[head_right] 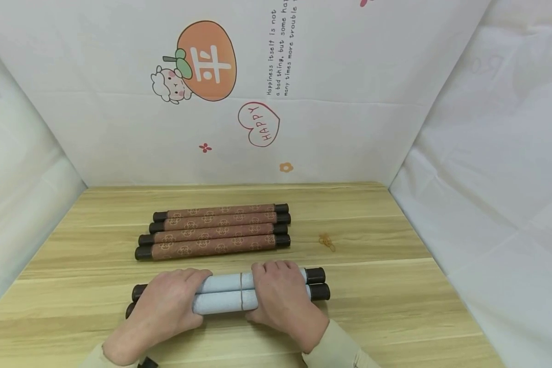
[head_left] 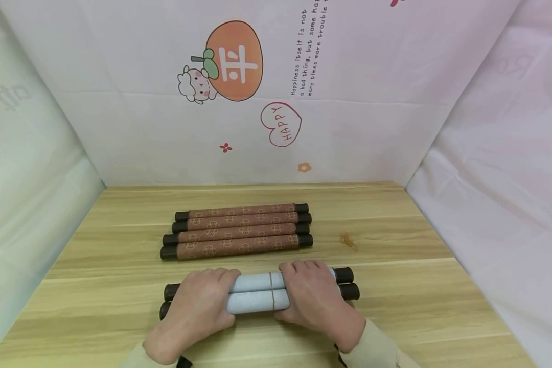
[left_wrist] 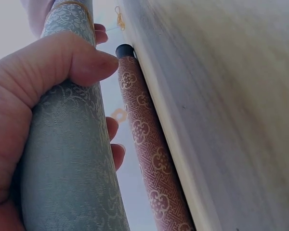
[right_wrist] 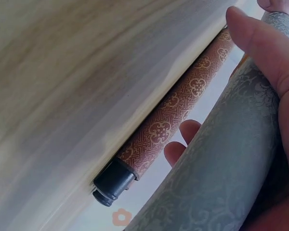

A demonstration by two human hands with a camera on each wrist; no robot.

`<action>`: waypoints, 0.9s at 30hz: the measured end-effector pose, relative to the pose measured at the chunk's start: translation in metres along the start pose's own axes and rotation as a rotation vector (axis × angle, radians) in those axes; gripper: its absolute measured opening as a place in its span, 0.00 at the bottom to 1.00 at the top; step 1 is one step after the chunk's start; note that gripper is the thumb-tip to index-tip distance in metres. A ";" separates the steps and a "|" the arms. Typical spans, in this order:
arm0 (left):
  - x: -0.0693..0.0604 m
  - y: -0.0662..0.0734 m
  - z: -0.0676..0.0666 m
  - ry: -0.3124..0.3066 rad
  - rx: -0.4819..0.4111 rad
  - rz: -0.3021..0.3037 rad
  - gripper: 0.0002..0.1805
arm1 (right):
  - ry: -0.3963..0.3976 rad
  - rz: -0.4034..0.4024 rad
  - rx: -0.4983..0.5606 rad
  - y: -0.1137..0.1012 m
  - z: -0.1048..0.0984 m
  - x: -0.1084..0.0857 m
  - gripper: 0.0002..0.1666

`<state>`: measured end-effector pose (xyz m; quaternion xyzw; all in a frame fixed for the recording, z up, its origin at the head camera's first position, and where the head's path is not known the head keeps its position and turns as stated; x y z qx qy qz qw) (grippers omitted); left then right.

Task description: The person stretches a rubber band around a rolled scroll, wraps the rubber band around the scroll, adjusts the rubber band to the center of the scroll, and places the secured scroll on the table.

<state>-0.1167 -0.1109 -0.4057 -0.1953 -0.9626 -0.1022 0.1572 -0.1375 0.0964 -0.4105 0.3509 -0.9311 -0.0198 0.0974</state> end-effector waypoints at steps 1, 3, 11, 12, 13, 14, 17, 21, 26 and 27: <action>0.000 0.000 0.000 0.005 0.001 0.003 0.33 | 0.010 -0.005 -0.007 0.000 0.000 0.000 0.50; 0.000 0.000 0.001 0.014 0.001 0.008 0.33 | 0.026 -0.019 -0.019 0.000 0.000 0.000 0.46; 0.000 0.003 0.006 -0.007 -0.005 0.011 0.35 | -0.004 -0.044 -0.018 -0.007 0.004 0.003 0.32; 0.000 0.004 0.006 -0.008 -0.004 0.011 0.35 | -0.009 -0.044 -0.016 -0.008 0.005 0.003 0.31; 0.000 0.004 0.006 -0.008 -0.005 0.013 0.35 | -0.013 -0.044 -0.014 -0.010 0.005 0.004 0.31; 0.000 0.004 0.006 -0.007 -0.006 0.013 0.35 | -0.015 -0.045 -0.013 -0.011 0.005 0.004 0.30; -0.001 0.006 0.006 -0.008 -0.011 0.012 0.34 | -0.017 -0.046 -0.017 -0.014 0.004 0.005 0.31; -0.001 0.006 0.005 -0.014 -0.009 0.006 0.34 | -0.016 -0.042 -0.035 -0.017 0.005 0.007 0.34; -0.002 0.008 0.005 -0.025 -0.009 0.000 0.35 | -0.032 -0.037 -0.047 -0.021 0.005 0.008 0.36; -0.003 0.008 0.005 -0.026 -0.010 0.001 0.35 | -0.036 -0.038 -0.048 -0.022 0.006 0.009 0.36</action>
Point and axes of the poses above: each hand's wrist, its own x-axis towards the middle knuckle, its own z-axis out of the palm, y = z × x, the point moved 5 cm from there along x, towards the middle knuckle, and after that the axes turned 9 degrees about -z, right-handed, at the moved point
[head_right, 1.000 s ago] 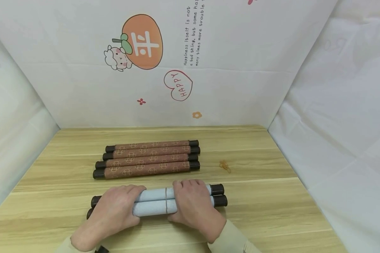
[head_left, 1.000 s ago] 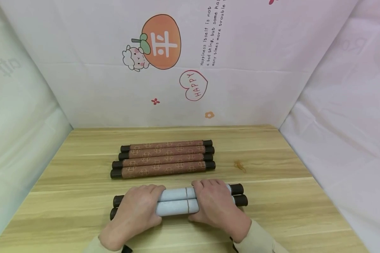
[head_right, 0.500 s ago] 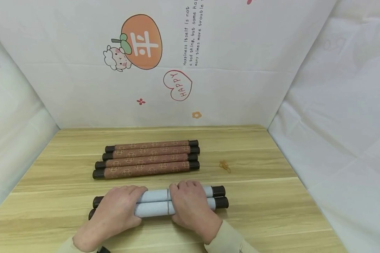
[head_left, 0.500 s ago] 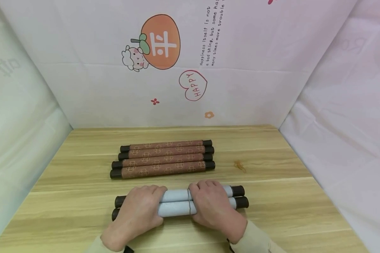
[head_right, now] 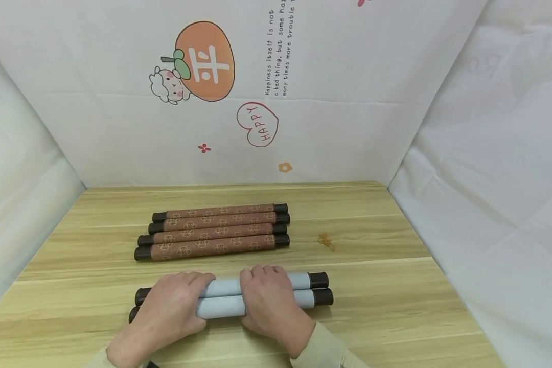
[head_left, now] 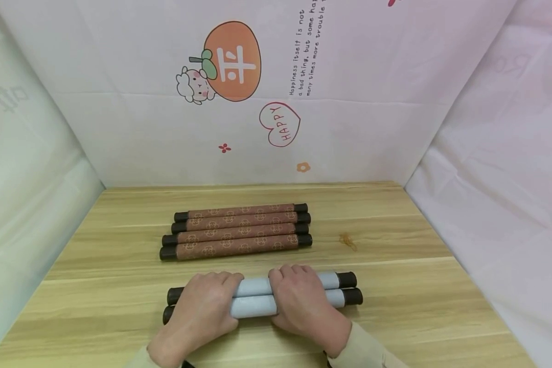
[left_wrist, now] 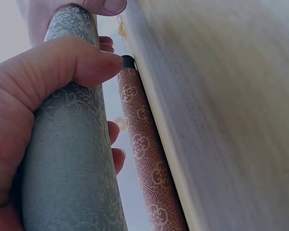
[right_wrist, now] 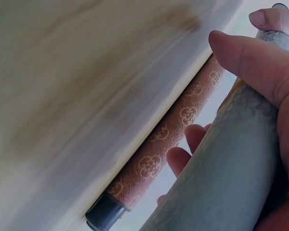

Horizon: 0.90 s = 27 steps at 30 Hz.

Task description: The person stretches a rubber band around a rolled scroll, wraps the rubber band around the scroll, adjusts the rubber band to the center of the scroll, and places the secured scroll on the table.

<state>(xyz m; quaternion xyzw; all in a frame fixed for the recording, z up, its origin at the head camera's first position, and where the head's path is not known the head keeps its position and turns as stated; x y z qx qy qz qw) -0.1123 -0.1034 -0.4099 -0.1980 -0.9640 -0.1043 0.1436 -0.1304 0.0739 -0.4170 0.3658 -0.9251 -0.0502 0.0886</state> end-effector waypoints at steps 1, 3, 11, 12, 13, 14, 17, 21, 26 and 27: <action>0.000 0.000 0.000 -0.002 0.000 0.001 0.35 | -0.003 -0.001 0.001 -0.001 0.000 0.000 0.36; -0.001 0.001 0.000 0.000 -0.001 0.002 0.34 | -0.005 -0.003 0.001 -0.003 0.000 0.001 0.37; -0.003 0.002 0.003 0.010 0.003 0.008 0.33 | 0.021 -0.007 -0.019 -0.009 0.000 0.002 0.38; -0.003 0.002 0.003 0.011 0.005 0.009 0.33 | 0.022 -0.006 -0.021 -0.009 0.000 0.002 0.37; -0.003 0.003 0.003 0.012 0.006 0.010 0.33 | 0.022 -0.005 -0.019 -0.010 0.000 0.002 0.37; -0.003 0.003 0.003 0.014 0.006 0.011 0.33 | 0.020 -0.002 -0.018 -0.010 0.001 0.002 0.37; -0.003 0.003 0.003 0.022 0.011 0.013 0.33 | 0.004 0.005 -0.012 -0.010 0.001 0.003 0.39; -0.002 0.002 0.003 0.014 0.017 0.010 0.34 | -0.035 0.000 0.007 -0.008 0.002 0.003 0.47; -0.001 0.000 0.001 0.002 0.017 -0.004 0.36 | -0.057 0.009 0.035 -0.002 0.000 0.002 0.56; -0.001 -0.001 0.001 0.003 0.016 -0.007 0.36 | -0.052 0.014 0.039 0.000 0.000 0.001 0.57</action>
Point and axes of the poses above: each hand's wrist, its own x-axis towards the middle knuckle, its own z-axis out of the palm, y = z × x, the point moved 5 cm from there along x, towards the middle knuckle, and after that the axes turned 9 degrees about -z, right-handed, at the moved point
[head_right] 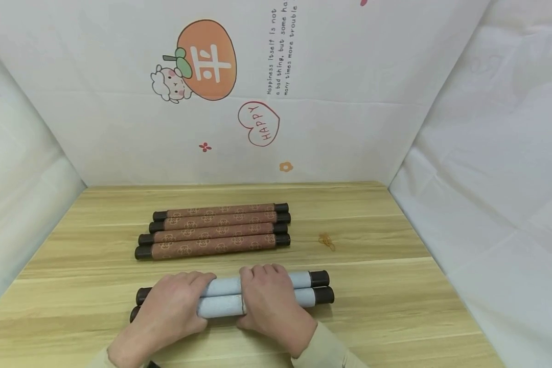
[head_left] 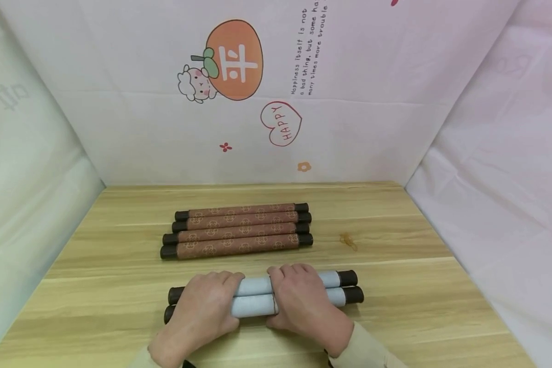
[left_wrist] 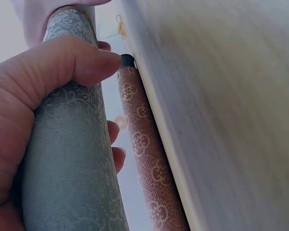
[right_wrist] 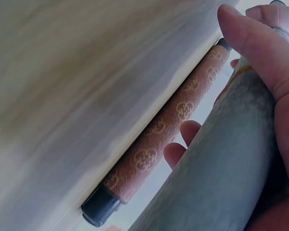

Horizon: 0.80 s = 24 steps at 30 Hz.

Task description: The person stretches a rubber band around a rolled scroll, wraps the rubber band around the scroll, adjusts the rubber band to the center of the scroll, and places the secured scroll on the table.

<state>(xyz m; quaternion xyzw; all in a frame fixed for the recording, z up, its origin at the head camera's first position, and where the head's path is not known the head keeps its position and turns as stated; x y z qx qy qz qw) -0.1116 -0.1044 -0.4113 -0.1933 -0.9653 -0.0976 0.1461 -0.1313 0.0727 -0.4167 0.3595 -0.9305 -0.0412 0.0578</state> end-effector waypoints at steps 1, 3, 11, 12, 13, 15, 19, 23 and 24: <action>0.000 -0.001 -0.001 0.001 0.000 -0.003 0.36 | 0.007 0.005 0.003 0.002 -0.001 -0.001 0.58; 0.000 -0.002 -0.002 0.007 -0.005 -0.010 0.36 | 0.038 0.013 0.004 0.007 -0.002 -0.002 0.58; 0.000 -0.001 -0.005 -0.038 -0.073 -0.065 0.38 | 0.233 -0.008 -0.052 0.020 -0.018 -0.005 0.49; 0.000 -0.001 -0.005 -0.062 -0.091 -0.082 0.38 | 0.259 -0.010 -0.060 0.021 -0.020 -0.005 0.46; 0.000 -0.001 -0.005 -0.085 -0.110 -0.100 0.39 | 0.284 -0.013 -0.067 0.023 -0.022 -0.005 0.45; -0.001 0.000 -0.006 -0.121 -0.150 -0.127 0.40 | 0.324 -0.017 -0.075 0.025 -0.026 -0.005 0.44; -0.002 0.001 -0.008 -0.162 -0.239 -0.161 0.40 | 0.380 -0.031 -0.074 0.030 -0.034 -0.005 0.47; -0.002 0.001 -0.007 -0.228 -0.343 -0.215 0.38 | 0.411 -0.044 -0.068 0.033 -0.040 -0.005 0.47; -0.002 0.001 -0.006 -0.253 -0.368 -0.238 0.37 | 0.416 -0.047 -0.069 0.034 -0.042 -0.005 0.47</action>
Point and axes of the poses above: each hand's wrist, its own x-axis towards the middle knuckle, its own z-axis out of the palm, y = z × x, the point moved 5 cm from there along x, towards the middle knuckle, and after that the axes turned 9 degrees about -z, right-handed, at the moved point
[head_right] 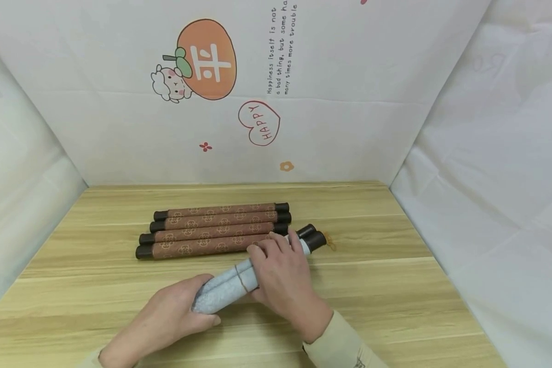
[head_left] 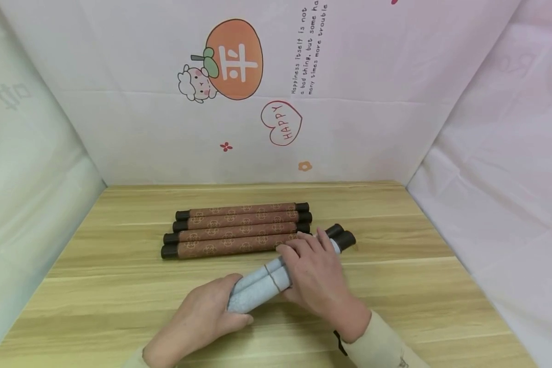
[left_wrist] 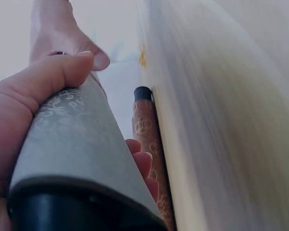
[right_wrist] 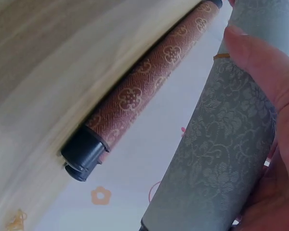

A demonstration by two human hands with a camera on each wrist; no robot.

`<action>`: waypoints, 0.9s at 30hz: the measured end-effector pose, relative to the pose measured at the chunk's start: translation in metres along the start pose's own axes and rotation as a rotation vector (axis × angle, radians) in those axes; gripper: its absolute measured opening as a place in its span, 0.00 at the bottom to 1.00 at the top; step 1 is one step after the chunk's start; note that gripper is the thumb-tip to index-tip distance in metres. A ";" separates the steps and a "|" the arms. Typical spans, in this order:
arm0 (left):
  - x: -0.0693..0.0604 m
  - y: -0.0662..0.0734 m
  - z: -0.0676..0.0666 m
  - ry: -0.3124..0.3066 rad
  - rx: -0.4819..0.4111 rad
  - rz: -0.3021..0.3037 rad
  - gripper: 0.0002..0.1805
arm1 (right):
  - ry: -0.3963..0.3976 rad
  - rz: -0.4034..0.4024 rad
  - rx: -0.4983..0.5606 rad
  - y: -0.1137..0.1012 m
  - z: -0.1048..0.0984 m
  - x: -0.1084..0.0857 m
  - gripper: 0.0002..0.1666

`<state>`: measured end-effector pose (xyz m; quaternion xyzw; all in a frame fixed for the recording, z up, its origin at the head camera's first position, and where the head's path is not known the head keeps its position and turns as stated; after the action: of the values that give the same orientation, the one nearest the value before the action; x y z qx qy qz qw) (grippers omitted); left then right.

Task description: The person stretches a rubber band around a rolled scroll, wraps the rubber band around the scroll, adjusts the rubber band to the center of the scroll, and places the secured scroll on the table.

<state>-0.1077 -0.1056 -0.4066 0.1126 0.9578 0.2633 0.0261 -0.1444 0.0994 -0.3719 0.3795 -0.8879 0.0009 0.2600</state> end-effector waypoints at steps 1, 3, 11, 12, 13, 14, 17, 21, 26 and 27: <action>0.000 -0.001 0.001 -0.024 -0.029 -0.024 0.37 | 0.007 -0.003 -0.001 0.001 -0.001 0.000 0.47; 0.001 -0.002 0.003 -0.074 -0.091 -0.070 0.37 | 0.028 -0.010 -0.001 0.002 -0.004 0.001 0.48; -0.002 -0.005 0.011 -0.218 -0.347 -0.187 0.42 | 0.116 -0.035 0.005 0.004 -0.014 0.003 0.48; -0.002 -0.006 0.012 -0.238 -0.395 -0.194 0.41 | 0.124 -0.036 0.008 0.004 -0.015 0.003 0.49; -0.002 -0.007 0.014 -0.261 -0.450 -0.203 0.41 | 0.135 -0.037 0.013 0.004 -0.016 0.003 0.50; -0.003 -0.008 0.015 -0.282 -0.502 -0.213 0.40 | 0.151 -0.038 0.021 0.003 -0.017 0.004 0.51; -0.004 -0.011 0.019 -0.341 -0.661 -0.240 0.38 | 0.213 -0.041 0.054 0.002 -0.020 0.003 0.55; -0.006 -0.011 0.021 -0.405 -0.863 -0.253 0.34 | 0.325 -0.046 0.117 -0.001 -0.025 0.001 0.54; -0.010 -0.004 0.021 -0.497 -1.123 -0.199 0.28 | 0.405 -0.044 0.246 -0.004 -0.028 0.000 0.39; -0.010 -0.002 0.021 -0.512 -1.160 -0.188 0.28 | 0.412 -0.045 0.270 -0.004 -0.028 0.001 0.35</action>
<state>-0.0960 -0.0991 -0.4261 0.0548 0.6291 0.7000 0.3335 -0.1292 0.1014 -0.3481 0.4224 -0.7993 0.1909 0.3826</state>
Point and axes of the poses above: each hand's wrist, its own x-axis towards the middle knuckle, its own z-axis out of the palm, y = z × x, the point moved 5 cm from there along x, towards the middle knuckle, and after that the axes turned 9 degrees about -z, right-handed, at the moved point
